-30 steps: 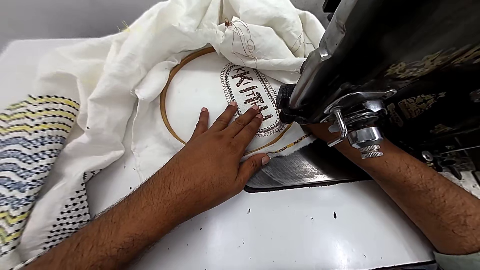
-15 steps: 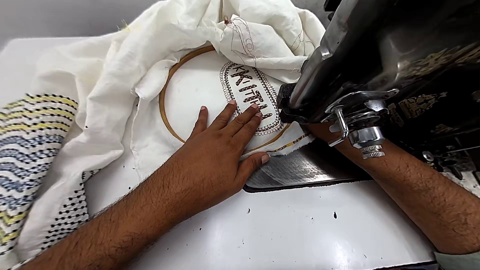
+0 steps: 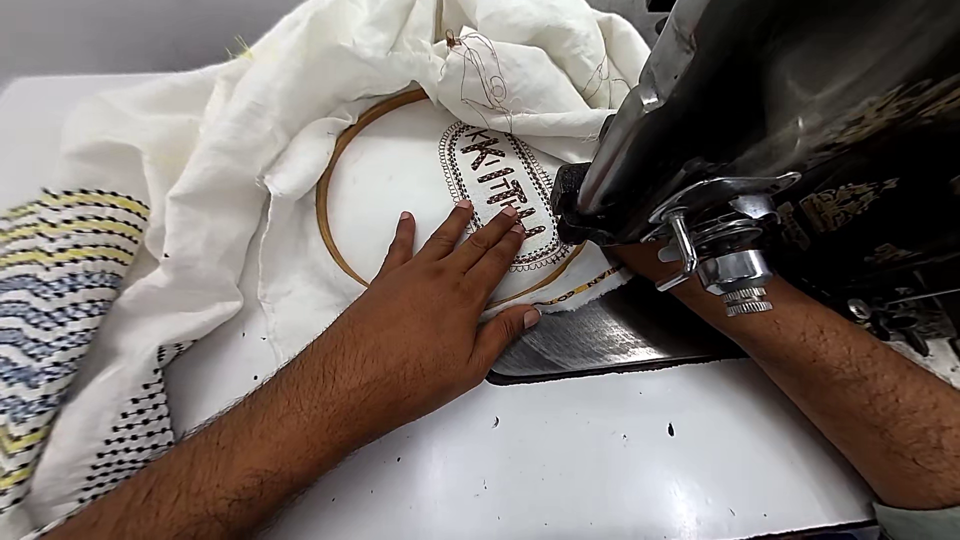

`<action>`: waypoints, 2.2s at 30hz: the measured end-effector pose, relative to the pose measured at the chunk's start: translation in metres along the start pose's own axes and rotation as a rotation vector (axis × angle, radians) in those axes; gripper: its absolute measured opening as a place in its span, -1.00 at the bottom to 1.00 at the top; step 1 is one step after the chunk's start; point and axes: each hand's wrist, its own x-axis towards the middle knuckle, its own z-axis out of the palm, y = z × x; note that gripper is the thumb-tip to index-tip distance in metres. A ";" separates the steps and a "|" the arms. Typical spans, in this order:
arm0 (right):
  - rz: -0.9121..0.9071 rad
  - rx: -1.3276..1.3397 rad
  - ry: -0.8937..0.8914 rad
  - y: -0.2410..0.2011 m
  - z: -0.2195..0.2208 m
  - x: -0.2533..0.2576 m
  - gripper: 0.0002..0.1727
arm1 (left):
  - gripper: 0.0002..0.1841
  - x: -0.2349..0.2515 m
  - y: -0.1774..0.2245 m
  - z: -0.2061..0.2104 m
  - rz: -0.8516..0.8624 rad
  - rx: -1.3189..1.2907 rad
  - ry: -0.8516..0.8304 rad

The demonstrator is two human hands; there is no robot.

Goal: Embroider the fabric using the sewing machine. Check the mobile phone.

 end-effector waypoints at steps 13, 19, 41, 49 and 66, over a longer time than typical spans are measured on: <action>-0.013 0.054 0.074 0.000 0.003 0.009 -0.56 | -0.21 0.002 0.003 0.003 0.012 0.006 0.025; 0.002 0.062 0.073 0.000 0.002 0.007 -0.66 | -0.21 0.002 0.002 0.003 0.016 0.006 0.028; -0.039 -0.021 0.092 -0.001 0.006 0.012 -0.54 | -0.21 0.003 0.001 0.002 0.007 0.006 0.025; -0.002 0.088 0.063 0.001 0.001 0.008 -0.56 | -0.22 0.003 0.002 0.003 0.010 0.003 0.027; -0.005 0.037 0.036 -0.127 -0.093 0.014 -0.81 | -0.22 0.004 0.007 0.003 0.017 0.001 0.044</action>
